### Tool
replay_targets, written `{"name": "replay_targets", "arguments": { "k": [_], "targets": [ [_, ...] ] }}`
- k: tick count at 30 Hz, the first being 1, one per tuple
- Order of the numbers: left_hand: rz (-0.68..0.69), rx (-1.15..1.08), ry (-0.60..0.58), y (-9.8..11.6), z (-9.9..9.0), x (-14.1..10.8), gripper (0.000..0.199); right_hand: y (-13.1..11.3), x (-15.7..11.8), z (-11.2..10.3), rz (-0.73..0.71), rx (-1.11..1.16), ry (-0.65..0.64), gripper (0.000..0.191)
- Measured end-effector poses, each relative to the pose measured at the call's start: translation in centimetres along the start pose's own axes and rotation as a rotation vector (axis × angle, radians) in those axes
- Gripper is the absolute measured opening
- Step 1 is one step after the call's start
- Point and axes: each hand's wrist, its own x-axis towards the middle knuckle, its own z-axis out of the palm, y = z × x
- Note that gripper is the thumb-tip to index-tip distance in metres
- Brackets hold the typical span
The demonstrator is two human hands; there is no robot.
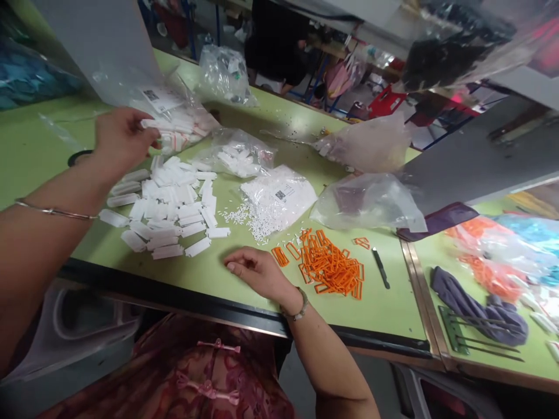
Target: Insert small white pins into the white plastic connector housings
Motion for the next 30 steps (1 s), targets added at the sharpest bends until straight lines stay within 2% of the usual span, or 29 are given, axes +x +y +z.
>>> {"name": "replay_targets", "arguments": {
  "k": [1, 2, 4, 5, 7, 10, 12, 15, 18, 20, 22, 24, 27, 30],
  "targets": [
    [-0.038, -0.05, 0.002, 0.8, 0.8, 0.2, 0.052, 0.1, 0.1, 0.1, -0.01, -0.01, -0.001, 0.031],
    [0.012, -0.093, -0.061, 1.7, 1.8, 0.1, 0.052, 0.3, 0.2, 0.1, -0.015, -0.021, 0.0, 0.031],
    [0.23, -0.066, -0.206, 3.4, 4.2, -0.4, 0.047, 0.6, 0.4, -0.1, -0.02, -0.049, 0.002, 0.03],
    [0.298, 0.029, -0.225, 4.2, 5.4, -0.5, 0.041, 0.8, 0.6, -0.2, -0.024, -0.066, 0.003, 0.029],
    [0.307, 0.238, -0.196, 5.3, 7.8, -0.1, 0.034, 1.1, 0.8, -0.3, -0.032, -0.107, -0.003, 0.028],
    [0.287, 0.454, -0.265, 5.8, 10.5, 1.7, 0.034, 1.4, 0.9, -0.1, -0.06, -0.183, -0.028, 0.022],
    [0.281, 0.524, -0.336, 5.8, 11.5, 3.0, 0.034, 1.4, 0.9, 0.0, -0.082, -0.219, -0.047, 0.02],
    [0.23, 0.566, -0.368, 5.6, 12.0, 4.1, 0.039, 1.3, 0.9, 0.2, -0.093, -0.244, -0.071, 0.019],
    [0.181, 0.558, -0.302, 5.3, 11.8, 4.3, 0.049, 1.2, 0.9, 0.2, -0.083, -0.276, -0.087, 0.019],
    [0.214, 0.552, -0.282, 5.1, 11.5, 4.2, 0.05, 1.2, 0.9, 0.1, -0.082, -0.297, -0.094, 0.02],
    [0.278, 0.575, -0.328, 4.9, 11.4, 4.1, 0.045, 1.2, 1.0, 0.1, -0.086, -0.312, -0.099, 0.02],
    [0.333, 0.628, -0.433, 4.7, 11.4, 4.1, 0.041, 1.2, 1.0, 0.1, -0.089, -0.322, -0.104, 0.021],
    [0.35, 0.689, -0.558, 4.6, 11.7, 4.2, 0.041, 1.1, 1.0, 0.0, -0.096, -0.332, -0.113, 0.02],
    [0.396, 0.718, -0.552, 4.6, 12.0, 4.3, 0.04, 1.0, 1.0, -0.1, -0.101, -0.341, -0.121, 0.02]
  ]
}}
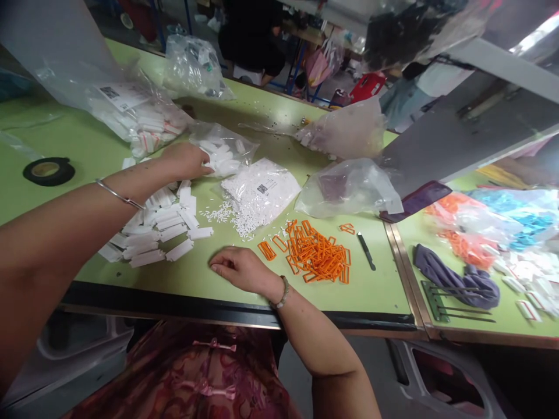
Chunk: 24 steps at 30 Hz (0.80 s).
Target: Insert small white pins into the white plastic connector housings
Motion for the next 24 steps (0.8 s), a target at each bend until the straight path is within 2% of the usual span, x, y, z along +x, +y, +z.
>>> {"name": "replay_targets", "arguments": {
  "k": [6, 9, 12, 16, 21, 24],
  "targets": [
    [0.109, 0.102, 0.158, 1.3, 0.0, -0.8, 0.03, 0.0, 0.0, 0.0, 0.0, -0.014, -0.015, 0.019],
    [0.131, 0.125, 0.131, 1.6, -0.2, -0.9, 0.028, 0.0, 0.0, 0.0, 0.0, -0.018, -0.016, 0.018],
    [0.143, 0.103, 0.072, 1.4, -0.4, -0.5, 0.034, -0.1, 0.0, -0.1, -0.003, -0.028, -0.018, 0.017],
    [0.047, -0.015, -0.015, 1.1, -0.1, -0.4, 0.043, -0.2, 0.0, -0.1, -0.01, -0.036, -0.025, 0.017],
    [-0.092, -0.068, 0.158, 1.5, 0.4, -0.4, 0.05, -0.2, 0.1, -0.2, -0.012, -0.05, -0.034, 0.017],
    [-0.107, -0.09, 0.179, 1.4, 0.1, -0.2, 0.052, -0.1, 0.1, -0.1, -0.015, -0.052, -0.04, 0.019]
  ]
}}
